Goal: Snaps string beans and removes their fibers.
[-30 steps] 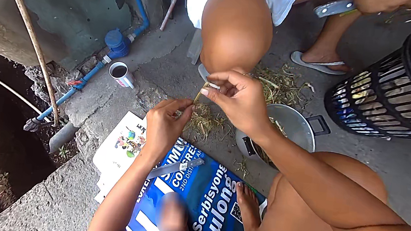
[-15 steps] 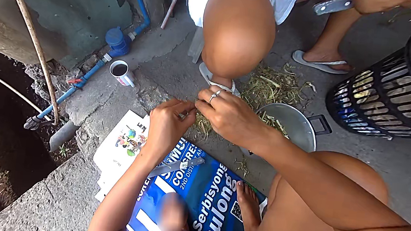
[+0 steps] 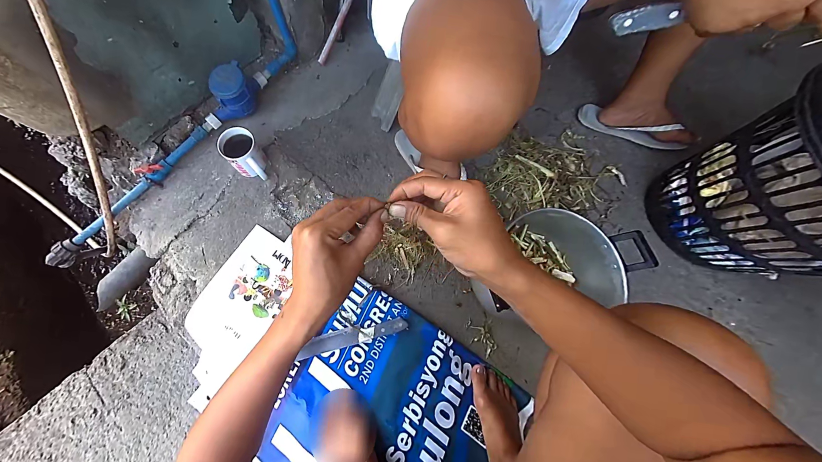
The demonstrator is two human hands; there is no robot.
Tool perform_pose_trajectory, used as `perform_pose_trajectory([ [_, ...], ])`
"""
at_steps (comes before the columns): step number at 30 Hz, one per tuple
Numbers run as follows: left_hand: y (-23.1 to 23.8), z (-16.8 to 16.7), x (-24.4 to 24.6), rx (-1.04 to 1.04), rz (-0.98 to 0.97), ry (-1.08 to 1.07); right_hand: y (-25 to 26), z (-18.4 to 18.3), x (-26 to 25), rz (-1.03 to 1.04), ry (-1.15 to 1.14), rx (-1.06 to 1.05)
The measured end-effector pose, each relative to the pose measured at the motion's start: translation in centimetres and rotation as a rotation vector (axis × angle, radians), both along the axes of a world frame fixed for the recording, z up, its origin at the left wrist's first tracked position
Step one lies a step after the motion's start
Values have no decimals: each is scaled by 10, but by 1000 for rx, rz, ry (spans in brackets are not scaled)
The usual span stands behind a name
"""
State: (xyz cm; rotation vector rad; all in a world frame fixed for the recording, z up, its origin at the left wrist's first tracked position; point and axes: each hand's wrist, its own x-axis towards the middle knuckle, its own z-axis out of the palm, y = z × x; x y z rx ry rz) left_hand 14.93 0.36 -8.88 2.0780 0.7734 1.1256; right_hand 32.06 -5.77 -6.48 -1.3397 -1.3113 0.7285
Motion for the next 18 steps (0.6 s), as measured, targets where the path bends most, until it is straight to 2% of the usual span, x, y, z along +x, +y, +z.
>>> perform_pose_trajectory([
  [10,-2,-2,7,18,7,-160,1,12,-16,-42,767,-294],
  [18,-1,-1,4,50,17,-67,4,7,-17,-37,1081,-324],
])
